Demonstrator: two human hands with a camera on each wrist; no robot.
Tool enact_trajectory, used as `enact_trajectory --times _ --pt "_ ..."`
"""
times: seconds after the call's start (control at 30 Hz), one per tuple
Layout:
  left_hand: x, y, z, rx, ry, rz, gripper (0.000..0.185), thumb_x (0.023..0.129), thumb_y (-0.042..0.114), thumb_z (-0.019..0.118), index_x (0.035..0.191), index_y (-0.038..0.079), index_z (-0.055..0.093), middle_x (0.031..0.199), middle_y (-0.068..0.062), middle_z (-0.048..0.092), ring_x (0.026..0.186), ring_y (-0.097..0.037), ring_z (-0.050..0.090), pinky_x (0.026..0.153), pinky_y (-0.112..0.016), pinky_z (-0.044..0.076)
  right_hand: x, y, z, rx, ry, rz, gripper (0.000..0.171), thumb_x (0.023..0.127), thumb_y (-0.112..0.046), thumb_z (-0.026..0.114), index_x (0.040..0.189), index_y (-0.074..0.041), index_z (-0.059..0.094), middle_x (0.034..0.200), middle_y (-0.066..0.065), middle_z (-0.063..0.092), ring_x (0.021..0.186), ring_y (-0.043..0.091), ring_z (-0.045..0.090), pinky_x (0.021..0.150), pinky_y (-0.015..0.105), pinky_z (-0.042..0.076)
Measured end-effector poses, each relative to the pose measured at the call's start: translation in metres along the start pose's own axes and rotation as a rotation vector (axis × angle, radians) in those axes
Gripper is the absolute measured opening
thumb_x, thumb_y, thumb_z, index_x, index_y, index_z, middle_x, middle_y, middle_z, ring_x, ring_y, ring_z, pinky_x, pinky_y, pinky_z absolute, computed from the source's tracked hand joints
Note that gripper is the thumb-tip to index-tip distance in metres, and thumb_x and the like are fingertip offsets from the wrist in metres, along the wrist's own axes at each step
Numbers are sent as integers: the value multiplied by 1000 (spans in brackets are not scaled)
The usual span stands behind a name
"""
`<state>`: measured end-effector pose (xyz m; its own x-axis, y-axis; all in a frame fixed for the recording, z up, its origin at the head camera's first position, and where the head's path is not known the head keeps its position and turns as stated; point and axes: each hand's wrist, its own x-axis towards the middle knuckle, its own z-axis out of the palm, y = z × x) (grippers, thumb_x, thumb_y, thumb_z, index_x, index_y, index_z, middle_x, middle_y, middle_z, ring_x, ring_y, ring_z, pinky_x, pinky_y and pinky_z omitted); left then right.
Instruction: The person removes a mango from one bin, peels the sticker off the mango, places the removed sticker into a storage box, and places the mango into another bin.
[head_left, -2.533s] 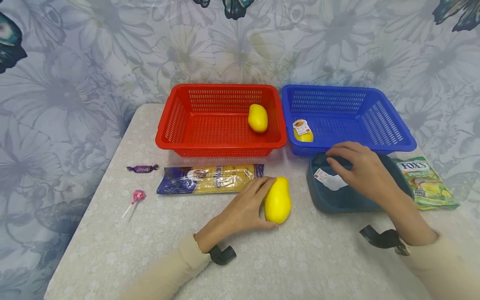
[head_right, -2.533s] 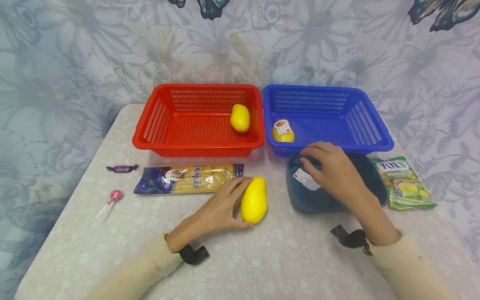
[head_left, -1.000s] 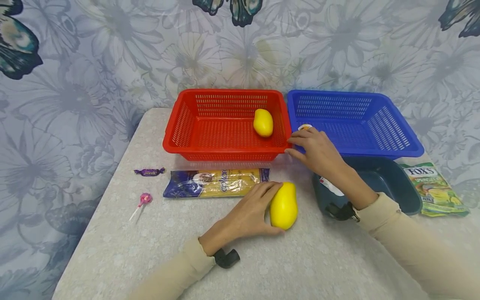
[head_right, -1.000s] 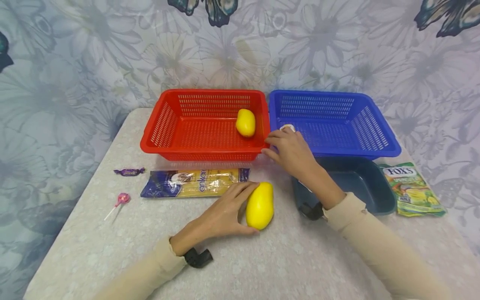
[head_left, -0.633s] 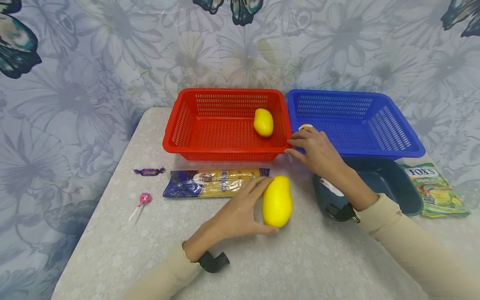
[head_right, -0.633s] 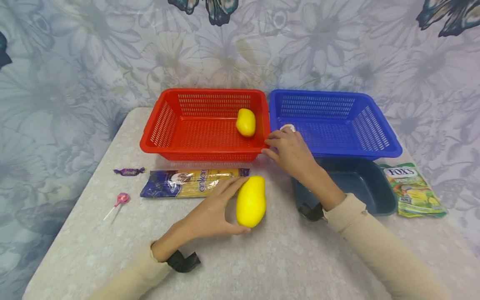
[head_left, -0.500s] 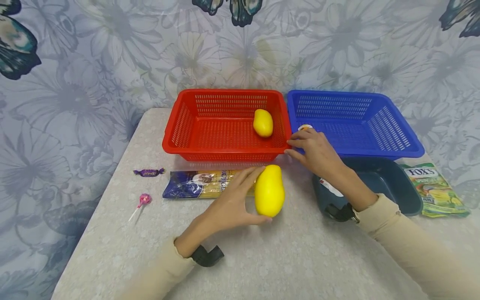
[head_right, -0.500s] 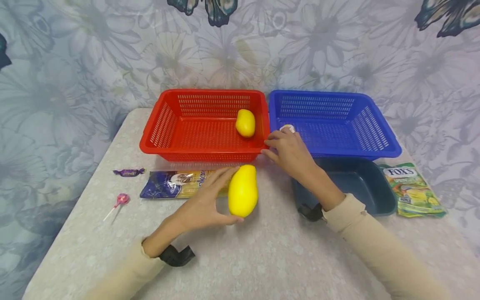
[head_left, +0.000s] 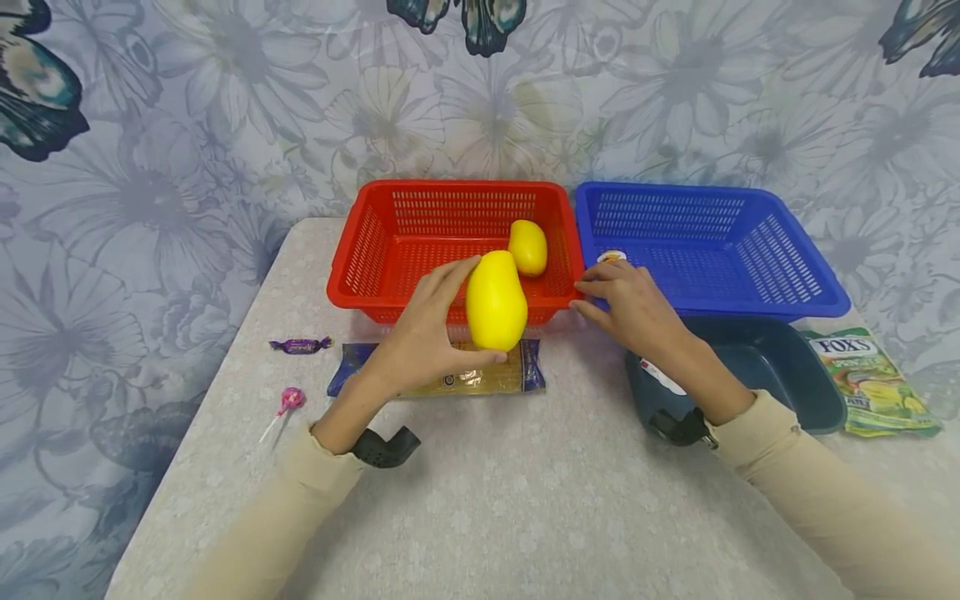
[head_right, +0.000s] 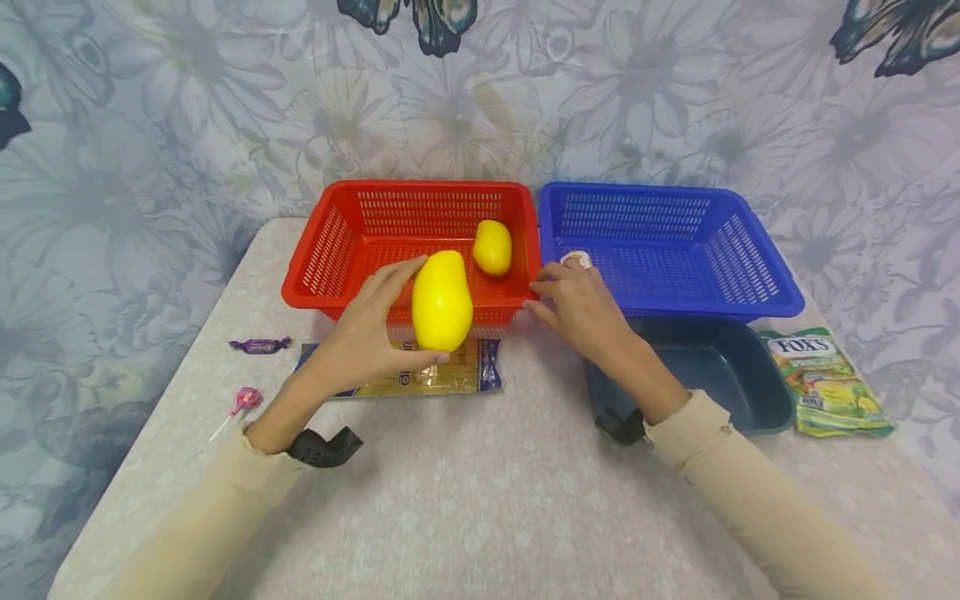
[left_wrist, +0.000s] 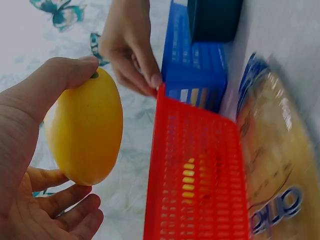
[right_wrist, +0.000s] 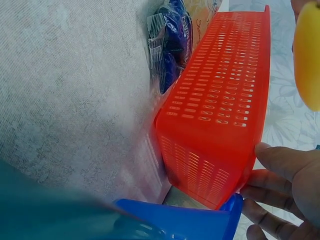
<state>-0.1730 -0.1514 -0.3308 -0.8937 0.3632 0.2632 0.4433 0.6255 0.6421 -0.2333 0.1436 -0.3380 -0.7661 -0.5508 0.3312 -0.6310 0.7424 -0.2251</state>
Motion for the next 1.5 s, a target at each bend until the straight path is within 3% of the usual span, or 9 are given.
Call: enact_trajectory --times 0.43,0.77,1.17,1.5 --pt "57 -15 -33 99 36 -42 108 72 56 82 158 20 28 156 -5 32 140 -24 32 110 -52 36 0 0 0 -1 -6 1 29 89 -16 77 113 1 75 110 16 69 103 33 61 84 52 47" --pt "98 -24 -49 102 30 -73 108 73 59 80 158 18 29 151 -7 37 134 -24 37 110 -47 36 1 0 0 -13 0 -18 29 89 -16 77 112 1 75 109 15 69 102 32 61 81 50 46" --pt "151 -44 -47 105 -52 -159 112 73 61 79 160 16 24 155 -9 33 135 -25 37 111 -44 35 2 2 -3 -1 -2 0 30 88 -17 79 112 1 75 110 14 69 103 31 61 80 48 46" --pt "172 -72 -34 63 -154 -209 99 78 49 81 155 10 32 148 -13 40 130 -31 38 107 -46 38 5 2 -6 2 -10 -18 29 87 -17 79 110 1 76 108 15 69 102 31 61 81 49 47"
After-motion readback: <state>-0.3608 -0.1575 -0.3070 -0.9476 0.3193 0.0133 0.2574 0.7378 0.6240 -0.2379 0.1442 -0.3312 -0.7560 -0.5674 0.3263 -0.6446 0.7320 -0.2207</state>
